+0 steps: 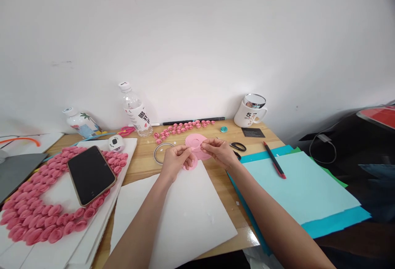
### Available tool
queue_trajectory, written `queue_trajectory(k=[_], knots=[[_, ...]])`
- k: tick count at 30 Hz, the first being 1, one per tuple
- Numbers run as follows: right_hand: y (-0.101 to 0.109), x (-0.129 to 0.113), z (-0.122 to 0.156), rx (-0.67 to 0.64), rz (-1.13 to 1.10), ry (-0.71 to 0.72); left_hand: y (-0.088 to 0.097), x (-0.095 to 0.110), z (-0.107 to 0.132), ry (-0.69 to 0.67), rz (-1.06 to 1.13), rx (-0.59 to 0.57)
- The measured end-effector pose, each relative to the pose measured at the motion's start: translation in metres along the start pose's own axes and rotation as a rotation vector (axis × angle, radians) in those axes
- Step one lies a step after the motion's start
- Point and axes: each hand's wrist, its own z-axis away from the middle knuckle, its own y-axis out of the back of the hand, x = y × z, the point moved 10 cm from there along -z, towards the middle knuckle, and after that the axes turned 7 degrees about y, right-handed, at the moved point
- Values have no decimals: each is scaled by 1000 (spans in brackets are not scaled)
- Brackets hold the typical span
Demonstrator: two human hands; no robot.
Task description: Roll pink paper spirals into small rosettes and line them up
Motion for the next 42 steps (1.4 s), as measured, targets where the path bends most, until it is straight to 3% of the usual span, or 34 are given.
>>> queue_trajectory(k=[42], knots=[[-2, 3, -1, -40, -3, -5, 0, -1, 0, -1, -3, 10]])
